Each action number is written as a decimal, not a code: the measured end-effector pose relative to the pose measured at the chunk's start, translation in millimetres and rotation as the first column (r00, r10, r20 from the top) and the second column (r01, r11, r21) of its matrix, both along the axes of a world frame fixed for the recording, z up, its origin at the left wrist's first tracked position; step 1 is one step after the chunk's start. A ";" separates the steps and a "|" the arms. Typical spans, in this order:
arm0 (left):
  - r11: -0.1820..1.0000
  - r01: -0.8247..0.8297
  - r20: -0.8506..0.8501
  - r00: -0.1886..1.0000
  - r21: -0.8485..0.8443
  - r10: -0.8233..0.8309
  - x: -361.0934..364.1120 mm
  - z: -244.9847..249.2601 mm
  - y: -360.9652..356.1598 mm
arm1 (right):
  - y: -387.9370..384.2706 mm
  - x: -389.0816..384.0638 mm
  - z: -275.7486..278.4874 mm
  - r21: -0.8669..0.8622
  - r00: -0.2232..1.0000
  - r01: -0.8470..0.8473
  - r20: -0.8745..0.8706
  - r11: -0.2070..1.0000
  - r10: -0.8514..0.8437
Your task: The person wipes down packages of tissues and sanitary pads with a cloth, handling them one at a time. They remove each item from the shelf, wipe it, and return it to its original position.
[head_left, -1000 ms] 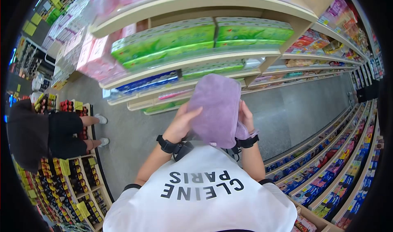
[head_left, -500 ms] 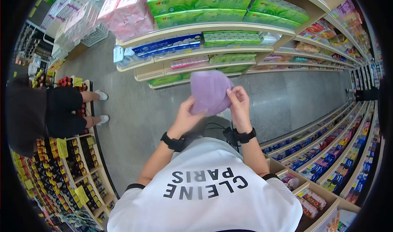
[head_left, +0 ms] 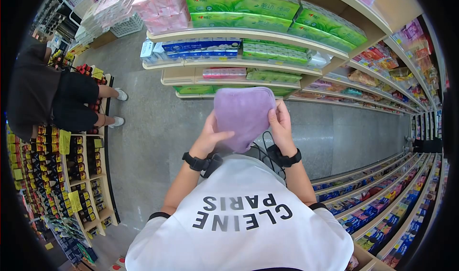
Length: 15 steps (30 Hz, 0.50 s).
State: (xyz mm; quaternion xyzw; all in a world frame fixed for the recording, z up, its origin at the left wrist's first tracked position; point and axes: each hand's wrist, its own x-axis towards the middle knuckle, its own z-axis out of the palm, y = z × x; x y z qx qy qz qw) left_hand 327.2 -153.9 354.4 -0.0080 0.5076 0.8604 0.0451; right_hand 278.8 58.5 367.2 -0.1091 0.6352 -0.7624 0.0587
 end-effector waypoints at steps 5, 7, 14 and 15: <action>0.998 -0.058 0.128 0.990 -0.011 0.059 -7.5 15.5 6.2 | -4.4 -10.4 23.6 0.452 0.857 0.011 -0.464 0.892 0.224; 0.994 -0.094 0.110 0.989 -0.052 0.099 -7.8 14.0 5.1 | -9.4 -11.6 30.5 0.546 0.727 0.149 -0.625 0.824 0.283; 0.915 -0.338 -0.221 0.931 -0.220 0.291 -5.2 15.6 13.3 | -32.1 2.2 -4.1 -0.167 0.988 0.122 0.116 0.978 -0.103; 0.919 -0.363 -0.147 0.928 -0.153 0.342 -4.0 23.9 12.9 | -31.2 2.8 -9.7 -0.251 0.972 0.042 0.236 0.967 0.019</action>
